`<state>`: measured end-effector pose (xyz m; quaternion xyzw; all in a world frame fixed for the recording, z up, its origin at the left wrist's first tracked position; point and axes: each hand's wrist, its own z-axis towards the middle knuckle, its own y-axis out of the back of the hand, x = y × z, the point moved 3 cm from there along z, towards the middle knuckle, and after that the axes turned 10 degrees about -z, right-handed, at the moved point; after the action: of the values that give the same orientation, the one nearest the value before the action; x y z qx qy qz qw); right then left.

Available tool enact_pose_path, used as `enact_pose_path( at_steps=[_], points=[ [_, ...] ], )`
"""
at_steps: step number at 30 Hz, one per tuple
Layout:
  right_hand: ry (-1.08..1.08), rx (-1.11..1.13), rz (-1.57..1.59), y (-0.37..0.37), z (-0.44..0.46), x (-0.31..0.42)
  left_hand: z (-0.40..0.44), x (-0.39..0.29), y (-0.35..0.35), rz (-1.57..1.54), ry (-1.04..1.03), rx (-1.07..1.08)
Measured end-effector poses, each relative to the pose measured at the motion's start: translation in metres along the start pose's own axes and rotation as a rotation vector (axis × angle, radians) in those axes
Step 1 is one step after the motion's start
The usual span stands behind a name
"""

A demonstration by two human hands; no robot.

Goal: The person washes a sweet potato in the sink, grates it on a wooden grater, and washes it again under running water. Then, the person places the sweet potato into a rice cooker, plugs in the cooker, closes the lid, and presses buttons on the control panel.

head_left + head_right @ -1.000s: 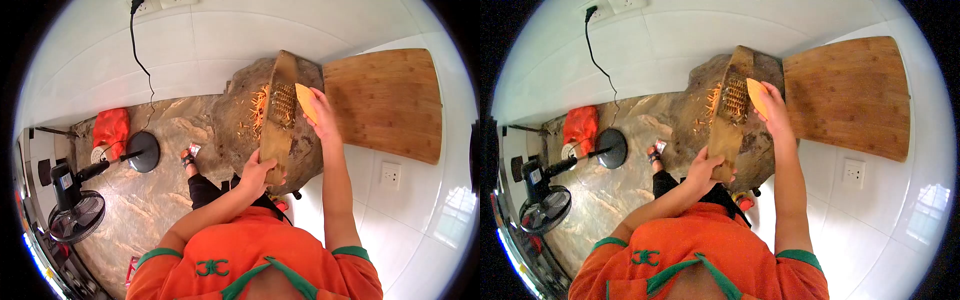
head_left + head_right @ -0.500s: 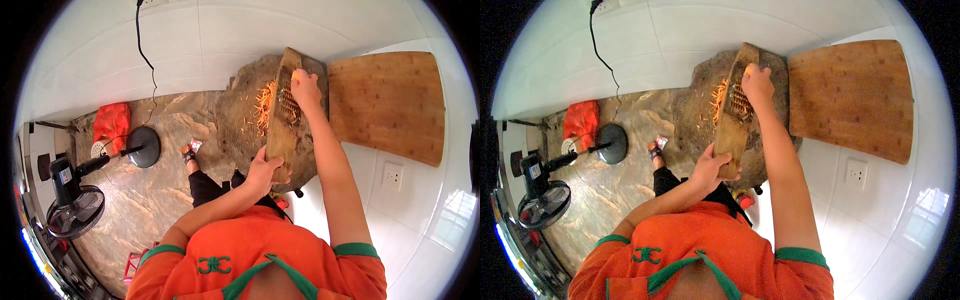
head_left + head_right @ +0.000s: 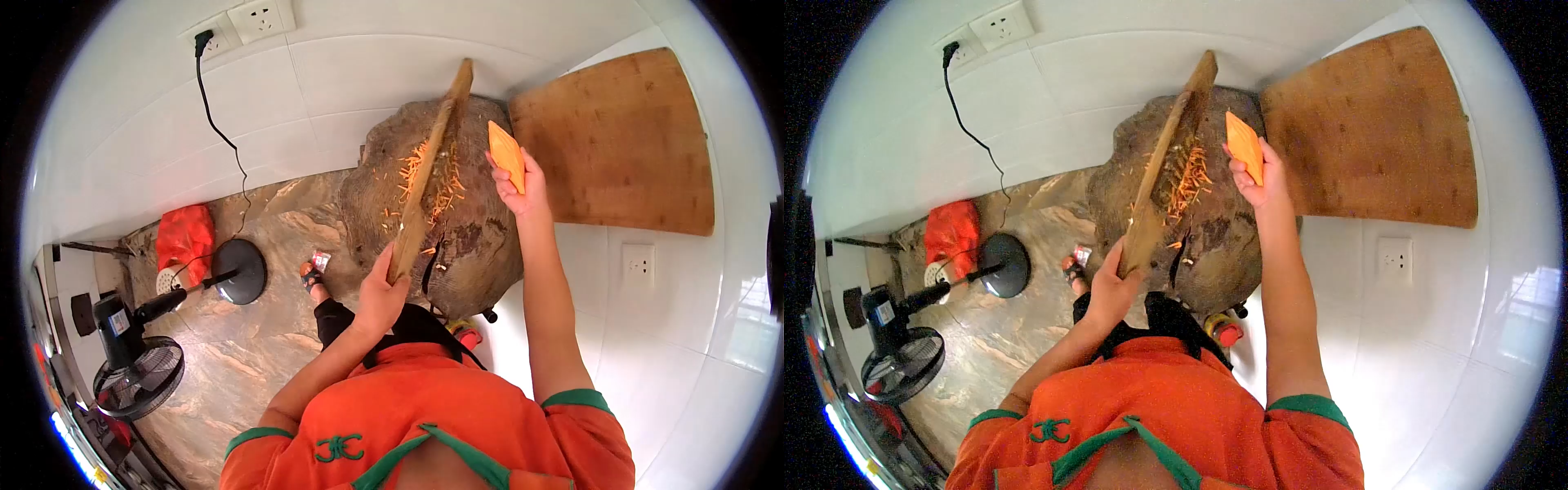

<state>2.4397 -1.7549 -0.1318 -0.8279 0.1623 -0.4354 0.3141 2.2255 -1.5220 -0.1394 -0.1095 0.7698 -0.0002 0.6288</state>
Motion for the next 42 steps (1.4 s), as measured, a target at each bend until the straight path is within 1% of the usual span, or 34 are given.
enact_pose_path(
  at_steps=[3,4,7,10,13,16,19,20,23,25,26,29,30,33,34,35,37,38,39,41,42],
  points=[
    [0.028,-0.058,0.022,0.015,-0.016,-0.006,0.007,-0.018,0.01,0.688,-0.302,-0.023],
    [0.033,-0.082,0.023,0.023,-0.022,-0.008,0.009,-0.028,0.011,0.931,-0.347,-0.054],
    [0.044,-0.085,-0.045,0.037,-0.036,-0.013,0.018,-0.027,0.012,1.171,-0.37,-0.072],
    [0.041,-0.152,-0.05,0.041,-0.048,-0.015,0.026,-0.014,0.015,1.268,-0.324,-0.051],
    [0.066,-0.151,-0.071,0.04,-0.058,-0.014,0.023,-0.013,0.019,1.053,-0.276,0.012],
    [0.066,-0.14,0.003,0.035,-0.065,-0.015,0.022,-0.02,0.025,0.252,0.018,0.179],
    [0.063,-0.141,0.056,0.03,-0.072,-0.018,0.019,-0.01,0.025,-0.685,0.629,0.143],
    [0.065,-0.134,0.063,0.03,-0.073,-0.019,0.02,-0.011,0.027,-0.781,0.711,0.201],
    [0.055,-0.12,0.081,0.032,-0.076,-0.024,0.022,-0.008,0.031,-0.836,0.826,0.1],
    [0.027,-0.116,0.095,0.033,-0.077,-0.028,0.014,-0.004,0.04,-0.884,0.737,0.191],
    [0.036,-0.067,0.076,0.032,-0.077,-0.028,0.01,-0.003,0.042,-0.901,0.694,0.245],
    [-0.006,-0.048,0.022,0.014,-0.082,-0.035,0.0,-0.017,0.039,-0.814,0.585,0.246],
    [0.016,-0.074,-0.064,0.007,-0.082,-0.039,0.001,-0.016,0.038,-0.734,0.525,0.218],
    [0.243,-0.055,-0.497,-0.034,-0.085,-0.042,0.011,-0.015,0.034,-0.504,0.328,0.163],
    [0.234,-0.029,-0.534,-0.037,-0.084,-0.042,0.015,-0.017,0.032,-0.435,0.255,0.156],
    [0.327,-0.09,-0.749,-0.043,-0.085,-0.042,0.019,-0.019,0.031,-0.365,0.182,0.149],
    [0.514,-0.222,-1.178,-0.062,-0.086,-0.05,0.022,-0.028,0.024,-0.294,0.233,0.136],
    [0.63,-0.174,-1.316,-0.072,-0.087,-0.051,0.023,-0.031,0.02,-0.258,0.26,0.132],
    [0.671,-0.109,-1.338,-0.078,-0.087,-0.055,0.024,-0.03,0.017,-0.278,0.243,0.132],
    [0.513,-0.087,-1.492,-0.082,-0.09,-0.053,0.029,-0.023,0.007,-0.313,0.206,0.133],
    [0.511,-0.075,-1.494,-0.078,-0.089,-0.053,0.03,-0.021,0.004,-0.325,0.206,0.142]
  ],
)
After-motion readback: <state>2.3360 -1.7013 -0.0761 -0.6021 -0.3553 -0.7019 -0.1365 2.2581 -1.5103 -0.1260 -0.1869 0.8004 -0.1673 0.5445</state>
